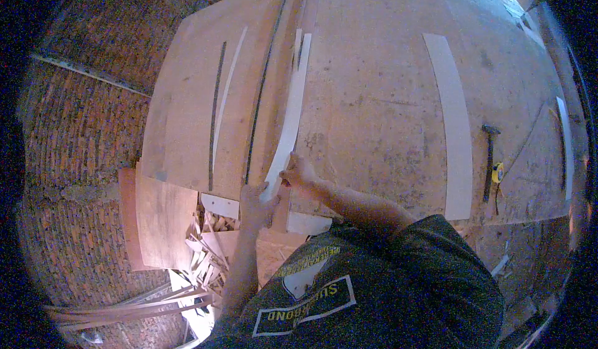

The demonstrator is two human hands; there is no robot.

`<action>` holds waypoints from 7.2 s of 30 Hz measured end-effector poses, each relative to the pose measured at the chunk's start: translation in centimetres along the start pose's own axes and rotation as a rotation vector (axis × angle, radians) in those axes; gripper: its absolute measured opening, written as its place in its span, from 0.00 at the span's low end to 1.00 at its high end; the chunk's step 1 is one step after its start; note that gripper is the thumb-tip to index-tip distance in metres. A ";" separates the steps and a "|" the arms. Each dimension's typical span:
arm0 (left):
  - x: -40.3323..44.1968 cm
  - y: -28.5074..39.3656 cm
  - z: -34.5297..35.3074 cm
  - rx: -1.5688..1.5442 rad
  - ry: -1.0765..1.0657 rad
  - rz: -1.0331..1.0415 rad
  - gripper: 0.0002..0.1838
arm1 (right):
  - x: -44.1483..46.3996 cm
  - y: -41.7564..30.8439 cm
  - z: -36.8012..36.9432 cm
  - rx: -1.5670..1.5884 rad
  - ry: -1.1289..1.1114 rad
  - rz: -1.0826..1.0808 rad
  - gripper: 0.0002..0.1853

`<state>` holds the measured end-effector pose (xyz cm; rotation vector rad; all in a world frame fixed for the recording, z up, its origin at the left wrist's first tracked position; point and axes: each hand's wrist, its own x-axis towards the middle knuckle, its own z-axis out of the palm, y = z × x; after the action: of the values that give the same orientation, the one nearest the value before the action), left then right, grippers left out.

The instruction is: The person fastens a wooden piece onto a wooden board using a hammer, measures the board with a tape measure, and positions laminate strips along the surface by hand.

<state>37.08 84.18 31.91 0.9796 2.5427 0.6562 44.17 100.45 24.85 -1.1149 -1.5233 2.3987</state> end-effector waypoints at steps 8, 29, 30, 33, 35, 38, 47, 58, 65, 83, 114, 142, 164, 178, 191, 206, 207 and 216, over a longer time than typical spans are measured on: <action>2.8 3.6 -1.1 -0.112 -0.062 -0.164 0.33 | 4.8 0.9 -1.4 -0.101 0.011 -0.079 0.42; 6.2 3.2 -1.5 0.495 -0.238 0.448 0.29 | 11.8 -0.4 -5.1 -0.283 0.134 -0.135 0.46; 6.3 3.0 -1.4 0.470 -0.216 0.470 0.27 | 12.5 -0.1 -5.2 -0.315 0.152 -0.139 0.46; 6.8 2.1 -0.7 0.438 -0.148 0.561 0.22 | 13.8 -0.3 -5.4 -0.352 0.182 -0.119 0.46; 7.4 1.8 -0.7 0.471 -0.107 0.649 0.18 | 11.3 -3.9 -5.3 -0.298 0.172 -0.055 0.45; 8.4 2.1 -0.5 0.471 -0.119 0.669 0.13 | 11.0 -5.2 -5.6 -0.342 0.196 -0.120 0.43; 11.6 2.1 1.7 0.416 -0.006 0.670 0.06 | 6.5 -3.3 -5.3 -0.638 0.233 -0.156 0.29; 15.6 2.5 3.3 0.456 -0.023 0.698 0.05 | 4.2 -1.1 -3.2 -0.370 0.244 -0.364 0.19; 16.9 4.1 2.9 0.458 -0.063 0.677 0.05 | 6.5 0.0 -3.2 -0.486 0.347 -0.361 0.16; 7.9 -1.8 0.3 0.230 0.348 0.308 0.25 | 13.5 -1.4 -5.9 -0.445 0.541 -0.425 0.15; -19.1 -11.5 1.0 0.413 0.237 -0.071 0.27 | 22.9 -9.2 -9.6 -0.518 0.703 -0.350 0.14; 1.1 4.0 -11.8 0.538 0.656 0.281 0.07 | 23.5 -14.4 -21.2 0.242 0.825 -0.599 0.09; 62.9 26.6 9.1 0.745 -0.010 0.354 0.14 | 20.6 -12.7 -32.4 -0.187 0.704 -0.788 0.08; 72.8 22.4 12.0 0.790 -0.257 0.142 0.25 | 20.8 -13.2 -32.9 -0.232 0.656 -0.810 0.09; 72.1 23.4 11.2 0.720 -0.245 0.210 0.22 | 20.7 -13.6 -32.8 -0.233 0.638 -0.794 0.10; 71.6 26.7 -5.2 0.880 0.112 0.326 0.23 | 21.3 -13.1 -33.0 -0.174 0.633 -0.749 0.08; 69.8 26.1 -7.4 0.894 0.175 0.306 0.23 | 21.1 -13.3 -33.0 -0.198 0.632 -0.744 0.08; 43.6 16.3 -17.8 0.832 0.418 -0.021 0.15 | 21.3 -14.0 -32.7 -0.162 0.718 -0.824 0.06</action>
<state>6.85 119.88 49.23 1.1270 3.2720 -0.2985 44.70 141.23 17.29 -0.9399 -1.4898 1.1871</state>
